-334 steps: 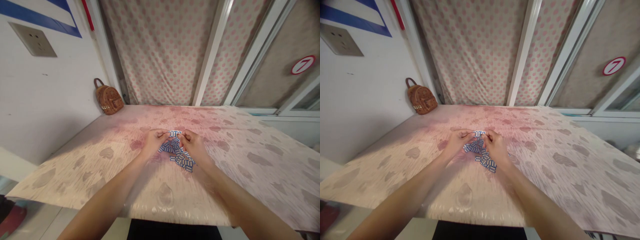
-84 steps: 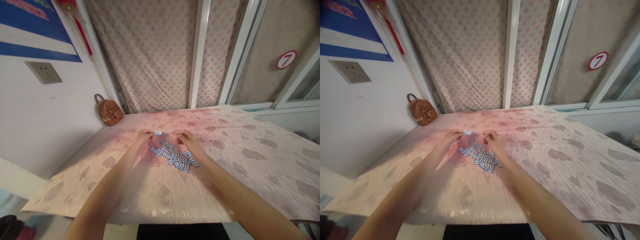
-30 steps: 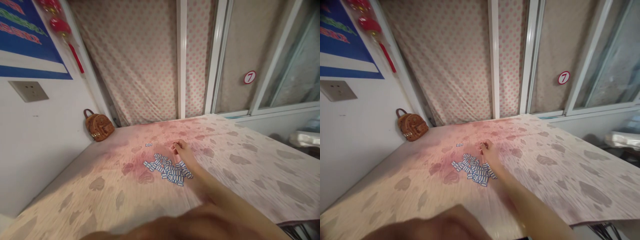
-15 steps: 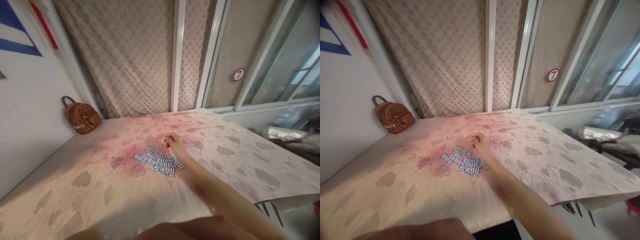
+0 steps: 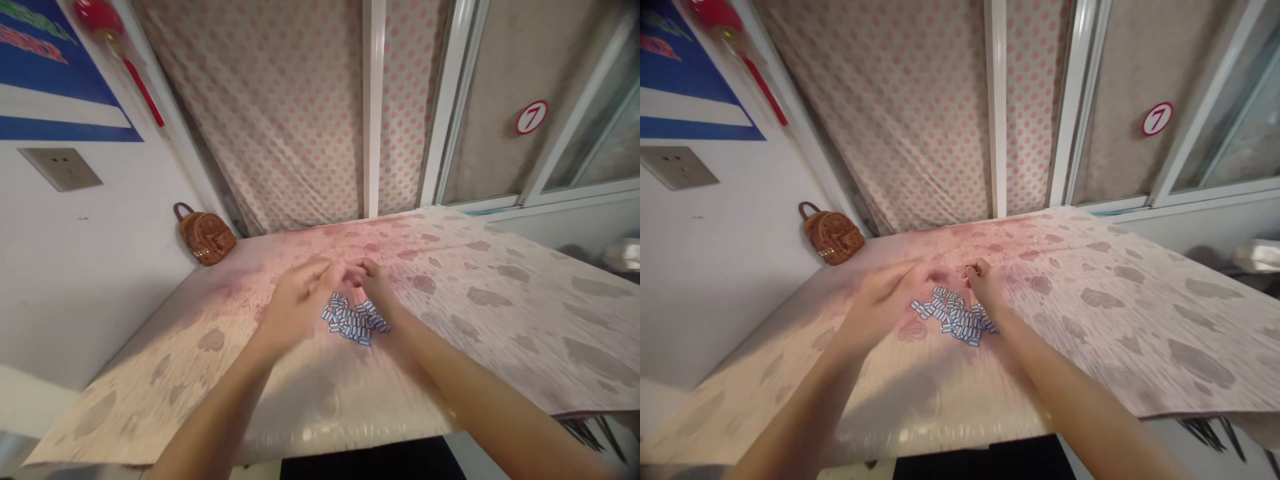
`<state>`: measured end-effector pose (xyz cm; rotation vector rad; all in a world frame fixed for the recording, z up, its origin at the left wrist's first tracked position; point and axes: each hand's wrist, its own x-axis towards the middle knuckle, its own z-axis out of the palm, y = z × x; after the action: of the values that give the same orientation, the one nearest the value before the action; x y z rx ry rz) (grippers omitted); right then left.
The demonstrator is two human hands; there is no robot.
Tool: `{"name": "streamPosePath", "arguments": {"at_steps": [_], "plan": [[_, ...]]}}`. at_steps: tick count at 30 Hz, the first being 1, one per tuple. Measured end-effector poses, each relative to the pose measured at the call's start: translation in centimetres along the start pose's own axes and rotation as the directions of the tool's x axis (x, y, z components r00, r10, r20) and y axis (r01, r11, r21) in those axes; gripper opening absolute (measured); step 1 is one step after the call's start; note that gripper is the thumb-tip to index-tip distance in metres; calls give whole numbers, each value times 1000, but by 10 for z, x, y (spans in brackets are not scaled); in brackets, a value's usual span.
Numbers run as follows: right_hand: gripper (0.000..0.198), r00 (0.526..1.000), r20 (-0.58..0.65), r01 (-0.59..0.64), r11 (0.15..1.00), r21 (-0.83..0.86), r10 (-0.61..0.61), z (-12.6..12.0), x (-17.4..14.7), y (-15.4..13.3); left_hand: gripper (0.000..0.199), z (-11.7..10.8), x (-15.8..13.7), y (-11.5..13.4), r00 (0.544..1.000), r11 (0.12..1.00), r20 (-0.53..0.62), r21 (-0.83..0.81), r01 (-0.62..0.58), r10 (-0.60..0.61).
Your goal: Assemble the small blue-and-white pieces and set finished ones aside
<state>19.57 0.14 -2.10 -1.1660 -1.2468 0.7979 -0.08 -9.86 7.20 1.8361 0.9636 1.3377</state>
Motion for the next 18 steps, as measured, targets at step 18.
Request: {"name": "streamPosePath", "arguments": {"at_steps": [18], "plan": [[22, 952, 294, 269, 683, -679, -82, 12, -9, 17, 19, 19, 65, -160, 947, 791, 307, 601, -118, -91]]}}
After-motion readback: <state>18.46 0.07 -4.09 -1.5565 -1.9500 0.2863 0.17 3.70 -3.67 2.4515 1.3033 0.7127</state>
